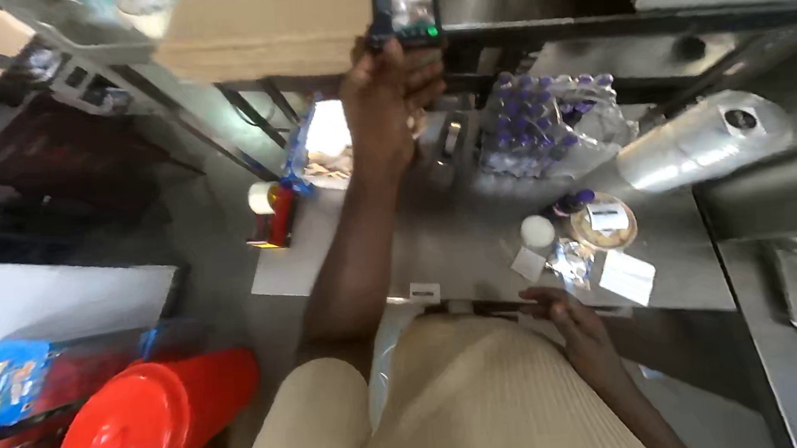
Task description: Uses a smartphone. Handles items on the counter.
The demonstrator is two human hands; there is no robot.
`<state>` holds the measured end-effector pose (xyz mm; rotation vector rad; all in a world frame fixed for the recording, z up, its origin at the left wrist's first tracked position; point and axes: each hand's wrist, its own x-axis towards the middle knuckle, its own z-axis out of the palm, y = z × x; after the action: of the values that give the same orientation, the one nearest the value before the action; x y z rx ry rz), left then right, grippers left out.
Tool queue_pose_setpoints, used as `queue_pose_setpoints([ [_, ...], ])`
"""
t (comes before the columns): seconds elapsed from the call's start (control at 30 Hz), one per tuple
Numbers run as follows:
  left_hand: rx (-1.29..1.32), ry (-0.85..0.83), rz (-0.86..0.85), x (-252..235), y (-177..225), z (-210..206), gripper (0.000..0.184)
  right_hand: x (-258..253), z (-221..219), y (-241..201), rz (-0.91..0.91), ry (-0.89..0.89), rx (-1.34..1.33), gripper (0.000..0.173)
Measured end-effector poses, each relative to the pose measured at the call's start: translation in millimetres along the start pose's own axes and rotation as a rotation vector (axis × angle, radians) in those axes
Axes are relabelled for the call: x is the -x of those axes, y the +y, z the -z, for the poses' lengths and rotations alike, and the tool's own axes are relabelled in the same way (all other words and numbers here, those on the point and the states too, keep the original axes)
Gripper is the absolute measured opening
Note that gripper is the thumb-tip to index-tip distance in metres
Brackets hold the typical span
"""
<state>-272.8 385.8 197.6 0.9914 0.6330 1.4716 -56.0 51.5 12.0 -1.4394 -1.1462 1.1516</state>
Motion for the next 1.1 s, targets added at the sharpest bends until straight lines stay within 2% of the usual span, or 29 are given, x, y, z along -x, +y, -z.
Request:
queue_pose_setpoints([
  [0.23,-0.144,0.074,-0.059,-12.1,-15.2,6.4,0.028,-3.4,-6.2,2.0,-0.067,0.023,0.007,0.038],
  [0.53,-0.131,0.028,-0.059,-2.1,-29.4,14.2,0.034,-1.2,8.3,4.6,-0.139,0.004,0.021,0.028],
  [0.73,-0.209,0.093,0.111,67.0,-59.4,20.3,0.045,12.7,38.4,9.6,-0.175,0.028,0.050,0.025],
  [0.87,-0.236,0.193,0.239,135.8,-102.3,29.1,0.034,29.4,79.0,16.1,-0.197,0.102,0.058,0.024],
  [0.97,-0.231,0.330,0.343,181.4,-117.6,27.8,0.028,29.8,113.0,23.8,-0.229,0.162,0.061,0.023],
  [1.1,-0.291,0.484,0.335,211.5,-127.3,16.7,0.024,29.9,152.6,44.6,-0.249,0.107,0.106,0.026],
])
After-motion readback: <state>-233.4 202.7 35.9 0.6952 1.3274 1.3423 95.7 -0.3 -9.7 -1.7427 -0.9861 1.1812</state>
